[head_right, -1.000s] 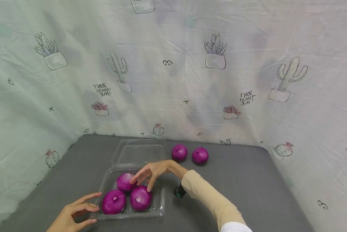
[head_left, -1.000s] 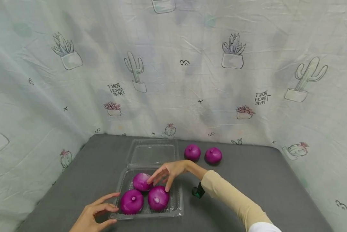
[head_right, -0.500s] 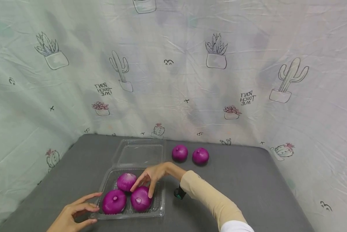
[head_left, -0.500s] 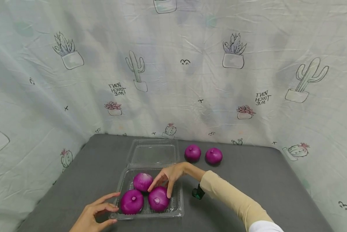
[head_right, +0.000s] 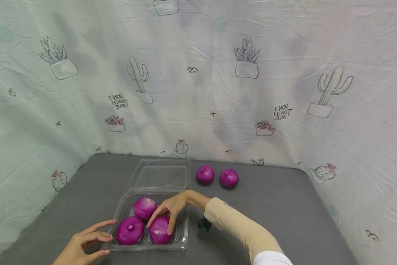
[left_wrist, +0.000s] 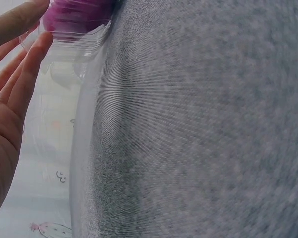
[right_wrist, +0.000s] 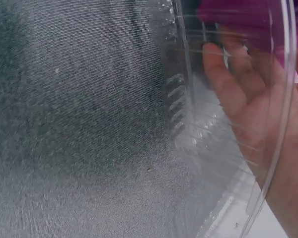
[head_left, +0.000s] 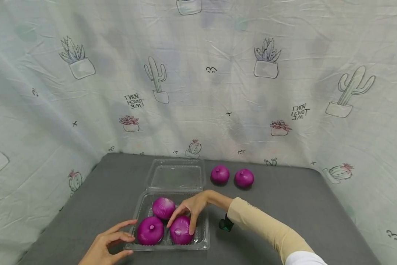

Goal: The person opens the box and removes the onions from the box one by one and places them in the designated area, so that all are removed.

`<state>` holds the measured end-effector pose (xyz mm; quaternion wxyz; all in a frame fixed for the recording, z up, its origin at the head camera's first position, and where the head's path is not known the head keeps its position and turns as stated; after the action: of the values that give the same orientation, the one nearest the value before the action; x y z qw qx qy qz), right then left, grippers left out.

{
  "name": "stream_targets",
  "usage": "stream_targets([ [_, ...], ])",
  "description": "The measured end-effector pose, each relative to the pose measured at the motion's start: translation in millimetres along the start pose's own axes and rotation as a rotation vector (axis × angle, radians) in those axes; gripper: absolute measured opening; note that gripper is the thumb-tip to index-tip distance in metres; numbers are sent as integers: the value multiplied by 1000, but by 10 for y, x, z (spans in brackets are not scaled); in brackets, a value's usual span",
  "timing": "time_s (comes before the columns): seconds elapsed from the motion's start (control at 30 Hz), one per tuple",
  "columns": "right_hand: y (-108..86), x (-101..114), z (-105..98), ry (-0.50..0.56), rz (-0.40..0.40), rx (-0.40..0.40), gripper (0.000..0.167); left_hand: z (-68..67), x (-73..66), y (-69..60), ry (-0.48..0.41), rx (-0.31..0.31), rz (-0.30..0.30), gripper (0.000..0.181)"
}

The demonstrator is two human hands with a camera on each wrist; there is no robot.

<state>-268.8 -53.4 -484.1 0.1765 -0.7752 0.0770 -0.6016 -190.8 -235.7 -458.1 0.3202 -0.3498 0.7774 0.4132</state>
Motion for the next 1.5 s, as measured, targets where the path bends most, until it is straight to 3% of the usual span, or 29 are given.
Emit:
stream_targets([
  [0.17,-55,53,-1,48,-26,-35,64,10,2,-3,-6,9,1,29],
  [0.4,-206,72,-92,179,-39,-159,50,6,2,5,-4,9,-12,29],
  [0.83,-374,197,-117,208,-123,-254,46,7,-23,10,0,2,29,30],
  [1.13,-455,238,-119,123,-162,-376,43,2,-22,15,12,-6,21,30],
  [1.37,-468,242,-58,173,-158,-359,47,10,-18,14,-1,0,10,30],
  [1.5,-460,243,-37,169,-154,-390,51,16,-20,15,-9,5,22,31],
])
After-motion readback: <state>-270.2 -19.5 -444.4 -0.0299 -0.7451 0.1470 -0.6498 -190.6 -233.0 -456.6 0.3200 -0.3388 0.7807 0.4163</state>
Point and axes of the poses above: each hand's wrist, its own y-axis towards the middle knuckle, its own z-axis out of the palm, x = y × z, the point moved 9 cm from there along y, towards the middle knuckle, and after that the axes turned 1 degree about y, right-handed, at the moved point
